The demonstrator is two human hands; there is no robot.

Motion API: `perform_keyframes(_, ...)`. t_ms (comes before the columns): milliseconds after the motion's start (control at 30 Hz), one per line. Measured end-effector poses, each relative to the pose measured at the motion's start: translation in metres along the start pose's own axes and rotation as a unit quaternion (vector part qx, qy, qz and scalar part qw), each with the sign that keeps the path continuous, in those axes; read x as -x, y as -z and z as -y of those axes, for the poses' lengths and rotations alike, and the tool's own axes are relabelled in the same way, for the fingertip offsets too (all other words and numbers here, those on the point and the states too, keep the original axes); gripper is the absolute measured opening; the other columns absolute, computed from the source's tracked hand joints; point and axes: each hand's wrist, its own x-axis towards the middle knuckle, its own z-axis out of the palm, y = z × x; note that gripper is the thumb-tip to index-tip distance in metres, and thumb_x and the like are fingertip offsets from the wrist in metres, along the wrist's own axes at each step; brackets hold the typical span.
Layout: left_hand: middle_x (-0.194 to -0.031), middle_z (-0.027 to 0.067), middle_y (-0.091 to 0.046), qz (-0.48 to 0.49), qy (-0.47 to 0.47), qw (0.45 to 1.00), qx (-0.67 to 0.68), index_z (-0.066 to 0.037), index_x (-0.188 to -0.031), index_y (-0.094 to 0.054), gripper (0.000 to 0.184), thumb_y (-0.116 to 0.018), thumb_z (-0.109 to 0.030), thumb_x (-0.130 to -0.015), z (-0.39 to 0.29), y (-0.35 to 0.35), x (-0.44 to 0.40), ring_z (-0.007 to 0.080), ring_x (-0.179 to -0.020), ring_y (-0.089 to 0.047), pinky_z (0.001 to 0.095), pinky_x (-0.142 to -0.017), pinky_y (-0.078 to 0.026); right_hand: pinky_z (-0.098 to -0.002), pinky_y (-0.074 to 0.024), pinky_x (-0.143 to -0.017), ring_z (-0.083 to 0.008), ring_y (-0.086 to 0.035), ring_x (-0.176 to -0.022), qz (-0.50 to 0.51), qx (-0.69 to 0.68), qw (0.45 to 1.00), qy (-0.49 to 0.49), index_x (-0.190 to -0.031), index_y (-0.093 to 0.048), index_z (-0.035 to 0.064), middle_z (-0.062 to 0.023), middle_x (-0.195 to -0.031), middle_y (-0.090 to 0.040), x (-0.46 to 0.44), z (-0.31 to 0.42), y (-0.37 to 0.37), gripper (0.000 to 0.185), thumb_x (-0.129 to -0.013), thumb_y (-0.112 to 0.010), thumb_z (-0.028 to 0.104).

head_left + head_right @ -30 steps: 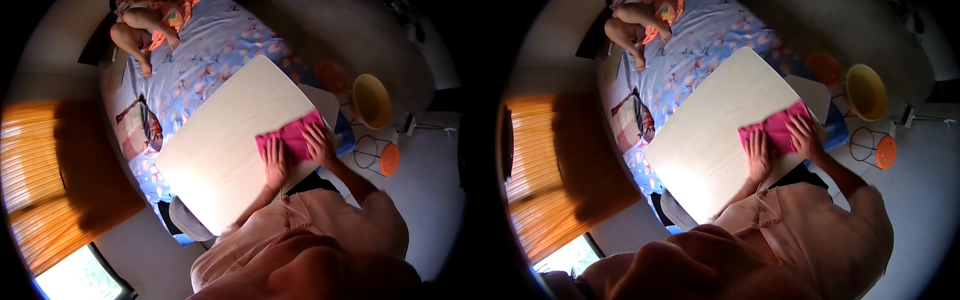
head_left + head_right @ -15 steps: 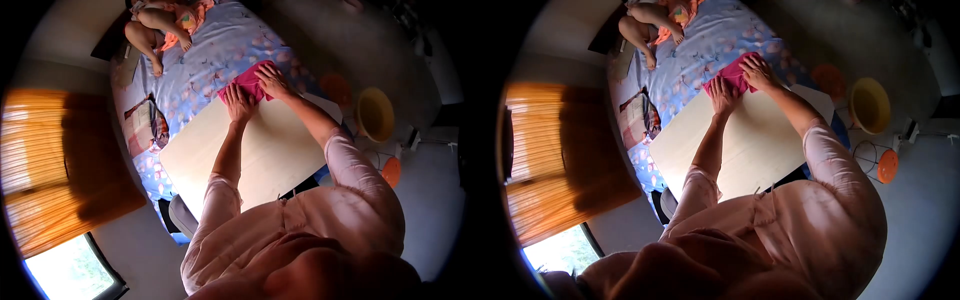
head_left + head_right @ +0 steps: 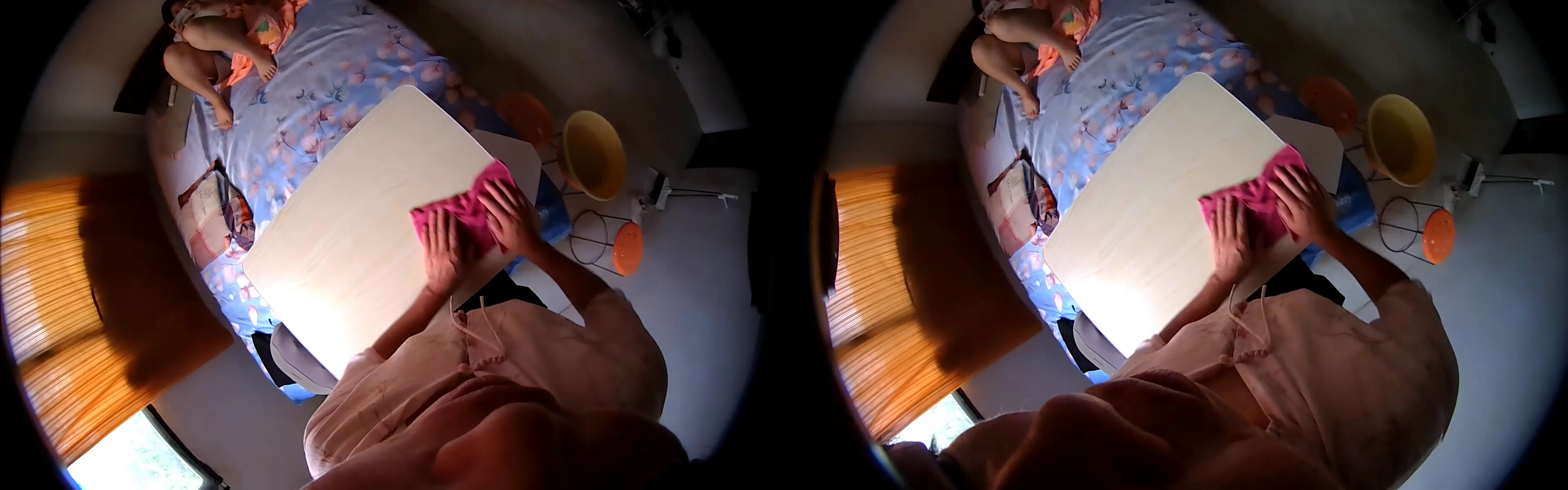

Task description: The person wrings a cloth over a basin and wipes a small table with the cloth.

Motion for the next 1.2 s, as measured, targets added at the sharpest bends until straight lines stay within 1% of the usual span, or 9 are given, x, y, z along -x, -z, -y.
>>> perform_keyframes(167,-0.156,0.0360,-0.038,-0.110,0.012,0.980,-0.164,0.009,-0.150,-0.041,0.080,-0.064,-0.041,-0.093,0.141,0.007,-0.139,0.0542,-0.147,-0.032,0.0635,-0.120,-0.025,-0.0468,-0.0397,-0.115,-0.0301,-0.051,-0.138,-0.075,0.003,0.996,0.052,-0.129,-0.069,0.0127,-0.0101,-0.143,-0.061,-0.209,-0.022,-0.094,0.035,-0.096,-0.061,0.022)
perform_keyframes(300,-0.156,0.0347,-0.038,-0.069,0.053,0.984,-0.158,0.009,-0.150,-0.041,0.078,-0.063,-0.040,-0.093,0.160,0.018,-0.177,0.0531,-0.146,-0.033,0.0645,-0.119,-0.025,-0.0472,-0.0402,-0.115,-0.0310,-0.051,-0.137,-0.090,0.006,0.994,0.058,-0.129,-0.068,0.0116,-0.0104,-0.142,-0.061,-0.248,-0.028,-0.107,0.036,-0.095,-0.061,0.022)
perform_keyframes(433,-0.157,0.0341,-0.037,-0.099,-0.010,0.984,-0.148,0.008,-0.150,-0.040,0.075,-0.062,-0.036,-0.093,0.131,-0.001,-0.143,0.0537,-0.146,-0.034,0.0664,-0.119,-0.025,-0.0485,-0.0401,-0.114,-0.0331,-0.048,-0.141,-0.045,-0.023,0.998,0.045,-0.136,-0.063,0.0107,-0.0127,-0.149,-0.055,-0.188,-0.035,-0.084,0.042,-0.095,-0.062,0.017)
perform_keyframes(567,-0.159,0.0304,-0.037,0.006,-0.018,0.999,-0.047,0.007,-0.151,-0.041,0.069,-0.060,-0.030,-0.096,0.033,-0.011,-0.052,0.0500,-0.152,-0.028,0.0652,-0.122,-0.020,-0.0492,-0.0378,-0.117,-0.0351,-0.043,-0.145,0.002,-0.024,1.000,0.011,-0.141,-0.059,0.0073,-0.0158,-0.153,-0.051,-0.051,-0.024,-0.010,0.048,-0.094,-0.060,0.011)
perform_keyframes(700,-0.159,0.0271,-0.039,0.074,-0.030,0.996,0.035,0.004,-0.151,-0.046,0.073,-0.067,-0.030,-0.089,-0.044,-0.014,0.030,0.0447,-0.151,-0.034,0.0613,-0.120,-0.028,-0.0598,-0.0325,-0.118,-0.0428,-0.042,-0.143,0.081,0.015,0.994,-0.069,-0.140,-0.058,0.0050,-0.0195,-0.153,-0.047,0.077,0.012,0.043,0.049,-0.092,-0.060,0.012)
perform_keyframes(767,-0.159,0.0278,-0.040,0.056,-0.031,0.996,0.067,0.007,-0.146,-0.050,0.090,-0.076,-0.050,-0.081,-0.052,-0.013,0.043,0.0421,-0.150,-0.036,0.0608,-0.118,-0.031,-0.0617,-0.0292,-0.120,-0.0450,-0.040,-0.144,0.094,0.005,0.991,-0.090,-0.141,-0.056,0.0038,-0.0212,-0.154,-0.045,0.098,0.029,0.052,0.050,-0.092,-0.059,0.012)
perform_keyframes(833,-0.159,0.0282,-0.040,0.075,-0.061,0.994,0.048,0.006,-0.148,-0.048,0.087,-0.073,-0.047,-0.084,-0.032,-0.017,0.038,0.0449,-0.150,-0.035,0.0621,-0.119,-0.029,-0.0582,-0.0316,-0.120,-0.0424,-0.039,-0.146,0.080,0.010,0.992,-0.097,-0.142,-0.056,0.0051,-0.0198,-0.155,-0.044,0.096,0.026,0.042,0.052,-0.091,-0.059,0.007)
perform_keyframes(1033,-0.161,0.0323,-0.033,-0.024,-0.018,0.998,-0.052,0.004,-0.152,-0.042,0.082,-0.067,-0.044,-0.090,0.058,0.004,-0.075,0.0499,-0.152,-0.026,0.0642,-0.122,-0.018,-0.0479,-0.0416,-0.113,-0.0307,-0.053,-0.136,-0.064,0.036,0.997,-0.022,-0.133,-0.068,0.0151,-0.0099,-0.147,-0.058,-0.049,-0.003,-0.024,0.040,-0.093,-0.065,0.017)
perform_keyframes(1200,-0.161,0.0308,-0.034,-0.036,0.083,0.986,-0.143,0.002,-0.154,-0.040,0.084,-0.060,-0.052,-0.094,0.146,0.017,-0.159,0.0481,-0.153,-0.025,0.0620,-0.123,-0.018,-0.0458,-0.0364,-0.118,-0.0269,-0.047,-0.142,-0.059,0.045,0.997,-0.006,-0.136,-0.065,0.0182,-0.0071,-0.151,-0.056,-0.193,-0.020,-0.102,0.041,-0.097,-0.059,0.026)
